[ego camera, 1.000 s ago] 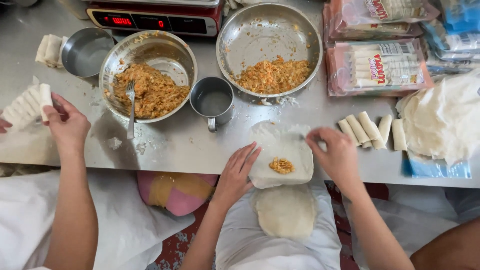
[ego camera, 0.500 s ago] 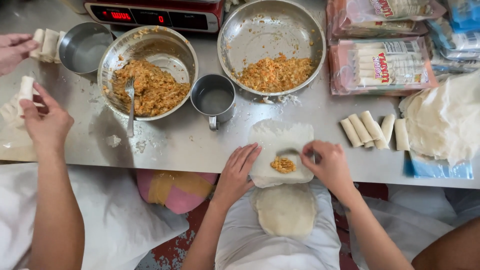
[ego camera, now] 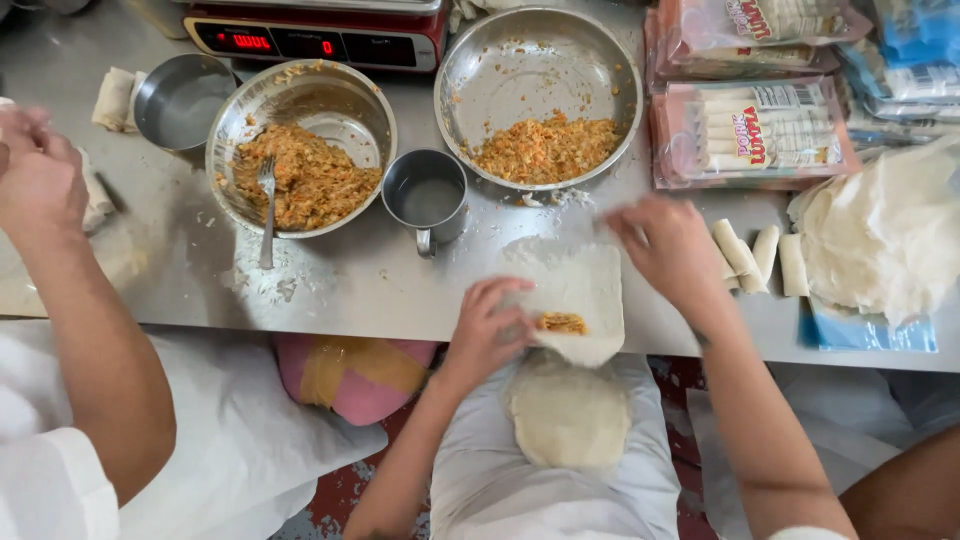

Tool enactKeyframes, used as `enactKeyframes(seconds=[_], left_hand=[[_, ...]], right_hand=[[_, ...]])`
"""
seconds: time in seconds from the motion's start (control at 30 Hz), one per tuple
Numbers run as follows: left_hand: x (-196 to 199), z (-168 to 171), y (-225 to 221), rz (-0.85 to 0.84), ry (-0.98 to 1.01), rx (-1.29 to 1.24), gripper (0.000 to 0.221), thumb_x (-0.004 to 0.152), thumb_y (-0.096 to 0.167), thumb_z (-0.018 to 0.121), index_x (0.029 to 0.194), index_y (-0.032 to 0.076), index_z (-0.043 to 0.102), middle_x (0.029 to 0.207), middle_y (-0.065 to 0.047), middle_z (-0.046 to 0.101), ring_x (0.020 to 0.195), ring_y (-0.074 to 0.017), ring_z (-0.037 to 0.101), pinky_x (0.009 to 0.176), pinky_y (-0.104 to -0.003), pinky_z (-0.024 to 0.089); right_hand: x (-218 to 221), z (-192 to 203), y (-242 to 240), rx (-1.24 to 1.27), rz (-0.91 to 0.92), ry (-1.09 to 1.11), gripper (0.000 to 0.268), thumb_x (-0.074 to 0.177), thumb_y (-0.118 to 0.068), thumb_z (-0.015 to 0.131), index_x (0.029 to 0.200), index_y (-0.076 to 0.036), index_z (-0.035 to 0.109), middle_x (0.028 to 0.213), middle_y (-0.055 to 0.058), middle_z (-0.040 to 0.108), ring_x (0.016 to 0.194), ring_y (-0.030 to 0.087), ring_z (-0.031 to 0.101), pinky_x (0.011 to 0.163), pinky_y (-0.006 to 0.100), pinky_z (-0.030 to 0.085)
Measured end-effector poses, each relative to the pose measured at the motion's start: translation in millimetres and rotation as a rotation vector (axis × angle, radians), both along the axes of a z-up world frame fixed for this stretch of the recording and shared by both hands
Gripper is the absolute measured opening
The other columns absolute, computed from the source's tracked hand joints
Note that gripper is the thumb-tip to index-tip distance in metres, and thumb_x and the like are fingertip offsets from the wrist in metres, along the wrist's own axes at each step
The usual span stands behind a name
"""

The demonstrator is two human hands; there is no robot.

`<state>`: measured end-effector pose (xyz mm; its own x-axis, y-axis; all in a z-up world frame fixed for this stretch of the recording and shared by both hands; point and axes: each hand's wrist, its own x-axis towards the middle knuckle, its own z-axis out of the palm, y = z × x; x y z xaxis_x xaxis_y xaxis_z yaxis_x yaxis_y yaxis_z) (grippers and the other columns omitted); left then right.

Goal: Multiple workers are manually assembling and rolling spring rolls on a production table.

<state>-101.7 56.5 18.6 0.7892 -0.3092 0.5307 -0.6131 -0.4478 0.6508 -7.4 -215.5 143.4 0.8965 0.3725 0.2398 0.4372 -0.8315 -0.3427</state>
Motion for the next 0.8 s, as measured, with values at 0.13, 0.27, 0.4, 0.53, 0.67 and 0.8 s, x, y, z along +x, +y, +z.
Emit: enactKeyframes(seconds=[0.13,0.27,0.4,0.53,0.67,0.8], left_hand=[[40,19,-9,0.136,0.145,0.159,0.015,0.085,0.026,0.085,0.092,0.016,0.076,0.133,-0.009,0.065,0.134,-0.0356,0.055,0.113,-0.057,0.043],[35,14,-28,0.080,0.099,0.035,0.047,0.095,0.021,0.074,0.138,0.007,0.061,0.136,-0.018,0.060,0.132,-0.0380,0.058,0.113,-0.049,0.048],[0,-7,-40,-0.009,0.058,0.147,0.050,0.089,0.022,0.082,0.131,0.003,0.063,0.115,-0.013,0.072,0.113,-0.0295,0.070,0.100,-0.039,0.059],[-9,14,-40,0.000,0.042,0.259,0.058,0.087,0.029,0.084,0.133,0.004,0.059,0.110,-0.014,0.070,0.111,-0.0314,0.069,0.100,-0.041,0.056],[-9,19,-19,-0.157,0.315,0.086,0.056,0.087,0.015,0.081,0.137,0.006,0.059,0.119,-0.013,0.071,0.119,-0.0320,0.068,0.105,-0.043,0.054],[5,23,-6,-0.040,0.346,-0.118,0.016,0.094,0.004,0.074,0.109,0.009,0.077,0.113,-0.008,0.078,0.112,-0.0291,0.074,0.101,-0.042,0.057]], right_hand=[[51,-68,30,-0.156,-0.033,-0.459,0.028,0.095,-0.012,0.069,0.116,-0.027,0.079,0.107,-0.002,0.065,0.095,0.019,0.066,0.077,0.032,0.047],[-22,-60,41,0.162,0.068,-0.123,0.058,0.085,0.004,0.068,0.141,-0.010,0.058,0.123,0.019,0.060,0.112,0.041,0.063,0.093,0.049,0.051],[-89,-99,22,0.254,0.164,0.012,0.061,0.094,-0.017,0.073,0.151,-0.009,0.055,0.102,0.013,0.073,0.098,0.032,0.073,0.089,0.041,0.059],[-102,-84,23,0.304,0.215,0.053,0.072,0.090,-0.015,0.077,0.155,-0.005,0.050,0.112,0.012,0.073,0.107,0.030,0.071,0.097,0.041,0.057],[-105,-72,14,0.369,0.256,0.142,0.049,0.092,-0.003,0.069,0.140,-0.002,0.060,0.117,0.015,0.072,0.108,0.036,0.072,0.095,0.046,0.058],[-87,-99,-11,0.409,0.143,0.084,0.028,0.097,0.000,0.063,0.119,-0.011,0.075,0.121,0.007,0.068,0.108,0.029,0.071,0.097,0.042,0.058]])
